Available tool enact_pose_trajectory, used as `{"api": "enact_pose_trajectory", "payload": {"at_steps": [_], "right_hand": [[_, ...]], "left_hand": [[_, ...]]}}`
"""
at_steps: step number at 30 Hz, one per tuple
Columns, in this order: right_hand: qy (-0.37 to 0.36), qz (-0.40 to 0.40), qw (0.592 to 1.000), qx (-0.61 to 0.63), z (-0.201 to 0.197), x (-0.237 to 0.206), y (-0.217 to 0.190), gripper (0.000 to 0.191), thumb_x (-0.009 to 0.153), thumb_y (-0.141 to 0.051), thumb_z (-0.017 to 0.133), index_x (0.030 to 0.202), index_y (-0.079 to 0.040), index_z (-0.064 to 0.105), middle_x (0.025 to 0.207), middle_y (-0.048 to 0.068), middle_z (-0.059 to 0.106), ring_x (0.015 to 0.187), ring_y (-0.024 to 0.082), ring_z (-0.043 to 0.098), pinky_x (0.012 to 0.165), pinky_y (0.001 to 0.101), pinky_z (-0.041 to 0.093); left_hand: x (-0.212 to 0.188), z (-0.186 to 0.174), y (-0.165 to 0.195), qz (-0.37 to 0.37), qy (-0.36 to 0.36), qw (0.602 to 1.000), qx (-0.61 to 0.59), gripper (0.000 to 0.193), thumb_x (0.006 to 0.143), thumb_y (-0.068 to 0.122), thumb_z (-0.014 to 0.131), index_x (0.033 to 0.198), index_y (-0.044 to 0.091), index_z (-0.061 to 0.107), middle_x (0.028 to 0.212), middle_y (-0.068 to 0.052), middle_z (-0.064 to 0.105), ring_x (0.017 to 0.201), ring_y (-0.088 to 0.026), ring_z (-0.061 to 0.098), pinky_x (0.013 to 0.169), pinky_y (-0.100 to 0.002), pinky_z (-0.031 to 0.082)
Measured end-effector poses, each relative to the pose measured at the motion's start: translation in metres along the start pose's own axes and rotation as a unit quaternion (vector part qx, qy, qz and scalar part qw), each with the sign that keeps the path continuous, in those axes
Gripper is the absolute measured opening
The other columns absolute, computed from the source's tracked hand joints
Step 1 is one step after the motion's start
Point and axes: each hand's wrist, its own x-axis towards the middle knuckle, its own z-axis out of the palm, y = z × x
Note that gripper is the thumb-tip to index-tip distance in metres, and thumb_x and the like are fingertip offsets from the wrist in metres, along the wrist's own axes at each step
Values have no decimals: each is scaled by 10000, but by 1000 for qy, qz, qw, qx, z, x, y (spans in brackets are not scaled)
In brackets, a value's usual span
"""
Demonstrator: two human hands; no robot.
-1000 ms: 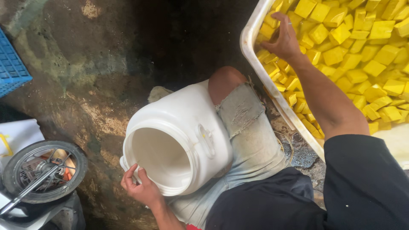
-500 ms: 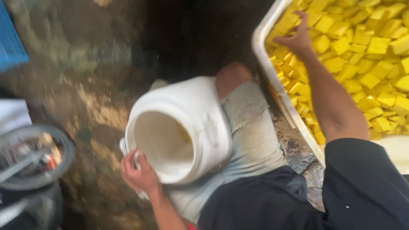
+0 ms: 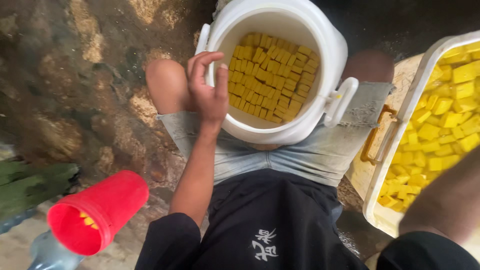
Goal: The person sits on the ground and transfers yellow blocks by hand from a large white tub into a white plastic bucket, placing and arranging them inside the bucket. They repeatedly grab handfuls of blocks from the tub and pack them into the bucket throughout the clip.
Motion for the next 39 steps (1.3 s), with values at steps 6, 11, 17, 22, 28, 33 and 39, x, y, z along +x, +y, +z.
{"api": "enact_pose_trajectory", "payload": {"at_steps": [6,11,17,22,28,33,39], "right_hand": [[-247,113,961,-58,214,-76,-86,696,887,-257,774,1452,-158,379,1184,229,696,1037,369,702,914,526,602],[-402,383,758,-342,341,-65,-43,891,841,-253,788,1585,-192,302,1226,253,694,1040,388,712,891,526,609],[-412,309,552,-655,455,-7,83,952,743,-243,806,1533,-255,274,1372,171,614,1253,356,624,991,499,608],[-434,215,474,-735,488,71,194,963,703,-150,798,1522,-228,299,1396,156,580,1262,357,592,963,508,637],[-384,179,396,-815,514,164,277,922,714,-150,792,1505,-221,324,1387,154,588,1256,353,598,962,505,634],[-364,195,335,-847,529,201,283,888,723,-151,786,1491,-215,345,1379,153,595,1250,351,603,961,502,632],[-361,209,313,-853,511,220,275,848,733,-152,780,1474,-208,370,1370,151,603,1244,347,609,960,499,630]], "left_hand": [[17,-22,2,24,12,999,26,183,949,71,659,1115,3,692,1179,-135,660,1194,-282,603,1109,-421,450],[39,-29,-10,-2,29,998,-64,188,975,96,616,1131,8,676,1184,-124,651,1167,-276,635,1097,-407,501],[59,-40,-22,-17,49,991,-123,172,1017,113,570,1124,9,655,1182,-111,649,1194,-267,612,1137,-422,481],[76,-44,-26,-44,39,989,-138,160,1021,110,560,1111,8,644,1174,-117,625,1194,-263,606,1135,-419,486],[94,-48,-35,-63,39,987,-146,153,1013,106,549,1092,22,649,1148,-114,619,1203,-267,601,1149,-419,494],[114,-51,-48,-65,38,989,-129,141,976,116,572,1049,28,653,1097,-108,644,1143,-279,621,1112,-427,512],[115,-38,-49,-86,48,989,-111,128,955,116,591,1010,31,669,1054,-102,654,1116,-302,628,1085,-434,518]]}}
